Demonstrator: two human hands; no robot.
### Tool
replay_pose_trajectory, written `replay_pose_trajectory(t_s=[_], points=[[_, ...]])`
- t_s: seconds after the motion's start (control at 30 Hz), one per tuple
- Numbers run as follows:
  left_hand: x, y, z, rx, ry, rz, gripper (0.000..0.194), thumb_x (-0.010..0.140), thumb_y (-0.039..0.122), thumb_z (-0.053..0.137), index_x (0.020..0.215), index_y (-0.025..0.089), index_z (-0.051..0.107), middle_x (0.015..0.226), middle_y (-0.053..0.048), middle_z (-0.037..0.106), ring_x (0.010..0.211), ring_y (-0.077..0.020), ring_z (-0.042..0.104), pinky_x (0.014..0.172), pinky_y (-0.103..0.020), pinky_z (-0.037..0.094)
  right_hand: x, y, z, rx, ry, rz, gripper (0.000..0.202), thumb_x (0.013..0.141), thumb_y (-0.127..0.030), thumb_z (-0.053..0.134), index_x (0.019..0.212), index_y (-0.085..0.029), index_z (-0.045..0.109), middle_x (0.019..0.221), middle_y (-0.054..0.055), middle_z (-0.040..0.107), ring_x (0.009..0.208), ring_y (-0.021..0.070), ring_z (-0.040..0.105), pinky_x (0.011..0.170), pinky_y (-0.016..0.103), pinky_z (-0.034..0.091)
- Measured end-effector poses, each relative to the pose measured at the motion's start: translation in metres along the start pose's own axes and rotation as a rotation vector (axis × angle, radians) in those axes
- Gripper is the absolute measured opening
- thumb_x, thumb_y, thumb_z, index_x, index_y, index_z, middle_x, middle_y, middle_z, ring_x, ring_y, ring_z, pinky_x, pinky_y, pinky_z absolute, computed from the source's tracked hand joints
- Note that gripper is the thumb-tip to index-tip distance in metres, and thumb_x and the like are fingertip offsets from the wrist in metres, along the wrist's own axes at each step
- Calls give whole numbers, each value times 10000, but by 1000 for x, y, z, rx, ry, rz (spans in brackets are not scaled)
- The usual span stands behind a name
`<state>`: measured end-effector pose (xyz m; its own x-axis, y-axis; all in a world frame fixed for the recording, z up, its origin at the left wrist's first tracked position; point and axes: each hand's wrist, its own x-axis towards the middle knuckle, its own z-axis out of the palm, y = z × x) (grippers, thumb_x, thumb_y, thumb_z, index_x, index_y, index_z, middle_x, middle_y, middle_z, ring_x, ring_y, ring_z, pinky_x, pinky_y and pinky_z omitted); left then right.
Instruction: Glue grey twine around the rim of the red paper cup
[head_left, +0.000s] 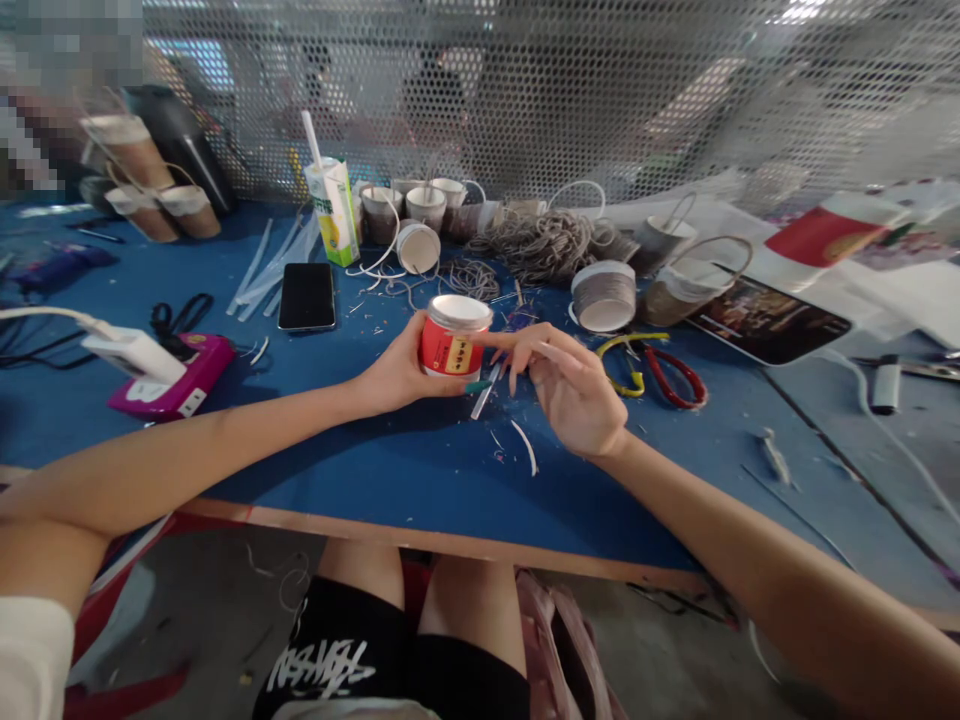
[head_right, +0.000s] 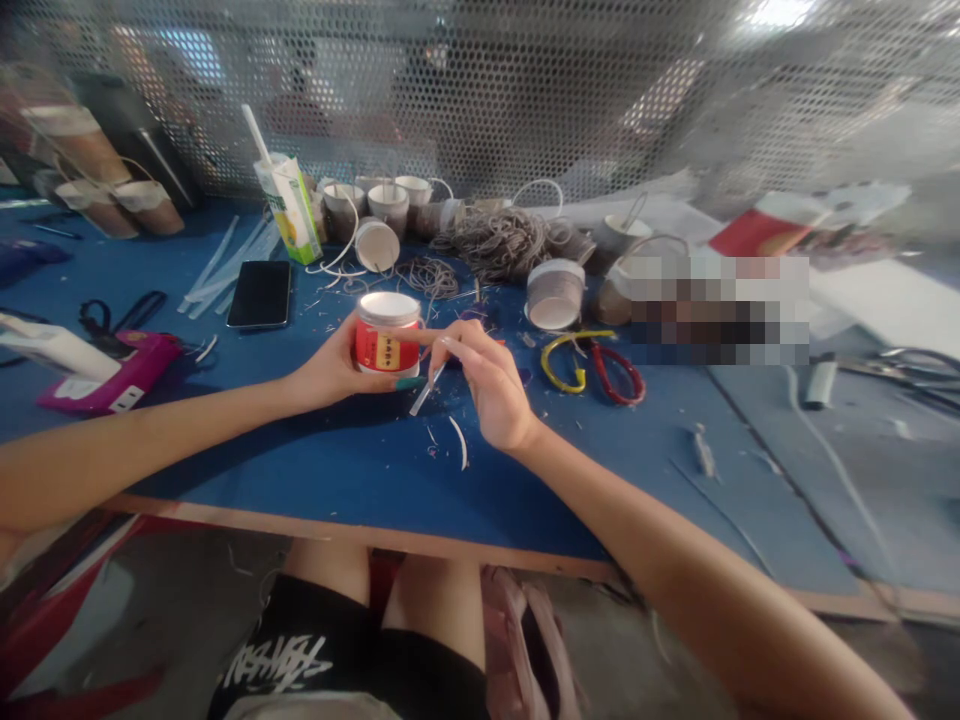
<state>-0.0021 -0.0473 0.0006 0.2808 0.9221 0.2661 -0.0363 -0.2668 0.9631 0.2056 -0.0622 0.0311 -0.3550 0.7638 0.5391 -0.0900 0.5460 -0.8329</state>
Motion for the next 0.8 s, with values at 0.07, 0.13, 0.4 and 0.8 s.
replay_pose_trajectory(t_s=[0.07,0.13,0.4,0.8], points=[[0,0,-2,8,-20,-11,773,513,339,943,1155,207,532,1182,-97,670,1104,-282,652,1002,-497,536,3,-2,0,70,2,21,359,910,-550,503,721,-253,572,770,80,679,989,314,681,739,427,528],[0,0,-4,3,-26,-22,753,513,348,945,1135,206,547,1175,-103,681,1101,-291,661,989,-502,543,6,-2,-2,120,1,33,385,887,-588,504,704,-253,556,767,94,703,973,323,687,724,428,526],[2,1,-6,-128,-35,-28,766,508,279,936,1186,198,589,1254,-118,701,1168,-318,668,1035,-516,538,10,1,-8,212,19,91,366,923,-514,449,682,-258,550,721,74,711,796,267,677,708,417,526],[2,-1,-9,-213,-140,-65,755,528,322,944,1197,195,617,1169,-110,740,1061,-289,710,960,-460,564,6,-7,-4,229,-128,113,368,910,-555,484,740,-236,554,1022,133,775,791,256,660,726,420,536]])
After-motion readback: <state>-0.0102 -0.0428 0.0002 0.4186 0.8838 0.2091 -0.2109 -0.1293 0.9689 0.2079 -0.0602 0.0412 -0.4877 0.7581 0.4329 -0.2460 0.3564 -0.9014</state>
